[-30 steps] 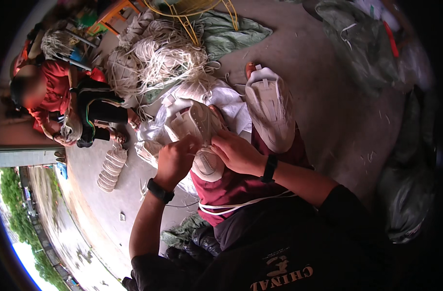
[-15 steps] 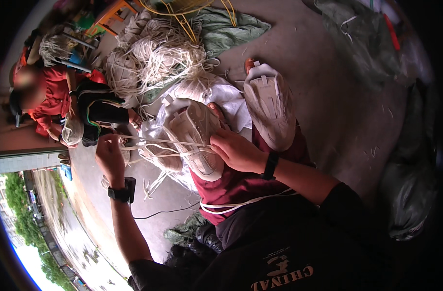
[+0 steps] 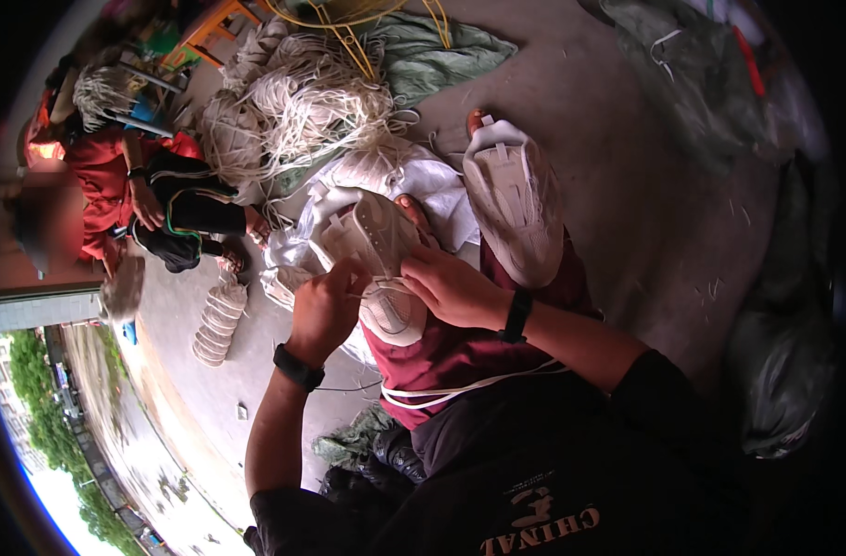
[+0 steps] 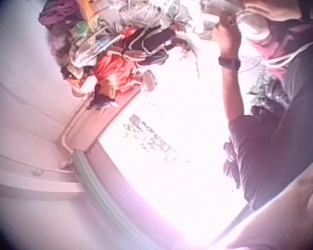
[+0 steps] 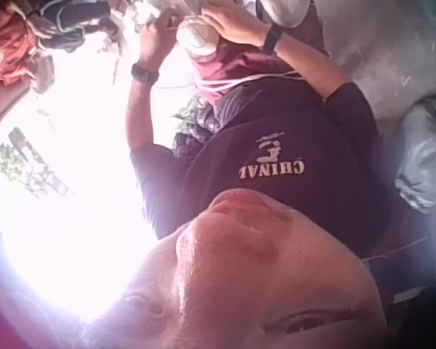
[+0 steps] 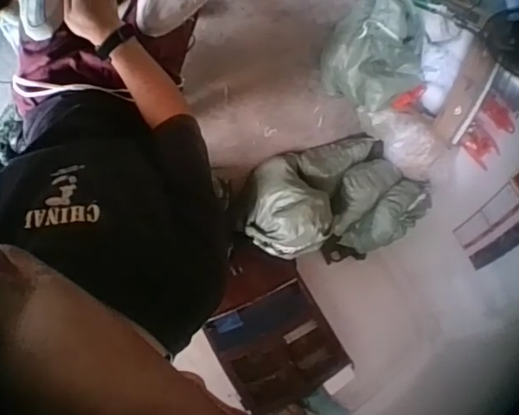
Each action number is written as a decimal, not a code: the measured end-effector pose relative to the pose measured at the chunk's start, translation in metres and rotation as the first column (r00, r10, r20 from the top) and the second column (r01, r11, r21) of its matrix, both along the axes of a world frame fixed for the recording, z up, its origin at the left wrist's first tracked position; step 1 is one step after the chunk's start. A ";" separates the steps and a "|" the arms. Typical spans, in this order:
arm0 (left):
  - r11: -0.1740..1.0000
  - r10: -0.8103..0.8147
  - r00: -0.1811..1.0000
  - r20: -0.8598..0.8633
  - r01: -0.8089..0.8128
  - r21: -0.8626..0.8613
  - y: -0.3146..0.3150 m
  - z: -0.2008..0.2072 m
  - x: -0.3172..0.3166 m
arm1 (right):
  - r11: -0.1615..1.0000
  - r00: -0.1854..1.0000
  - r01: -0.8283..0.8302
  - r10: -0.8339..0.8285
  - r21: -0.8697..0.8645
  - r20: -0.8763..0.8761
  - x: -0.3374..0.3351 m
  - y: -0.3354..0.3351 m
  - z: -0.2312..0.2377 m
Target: The recorder is lacing a pair of white shoes while sitting on the floor.
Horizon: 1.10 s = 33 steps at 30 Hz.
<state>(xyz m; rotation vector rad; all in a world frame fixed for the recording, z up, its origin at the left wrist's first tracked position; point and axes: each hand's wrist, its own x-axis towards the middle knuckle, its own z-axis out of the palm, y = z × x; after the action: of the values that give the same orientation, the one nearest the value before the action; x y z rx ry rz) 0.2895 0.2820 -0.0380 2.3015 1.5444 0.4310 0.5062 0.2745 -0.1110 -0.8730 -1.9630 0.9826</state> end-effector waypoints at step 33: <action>0.957 0.280 0.958 0.057 -0.284 0.064 -0.003 -0.003 -0.004 | 0.998 1.000 0.004 -0.005 -0.055 -0.018 0.003 0.003 -0.005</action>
<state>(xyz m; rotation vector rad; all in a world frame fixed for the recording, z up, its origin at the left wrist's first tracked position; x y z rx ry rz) 0.2858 0.2786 -0.0411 2.1086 1.8699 0.6167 0.5088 0.2775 -0.1160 -0.8958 -1.9262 1.0426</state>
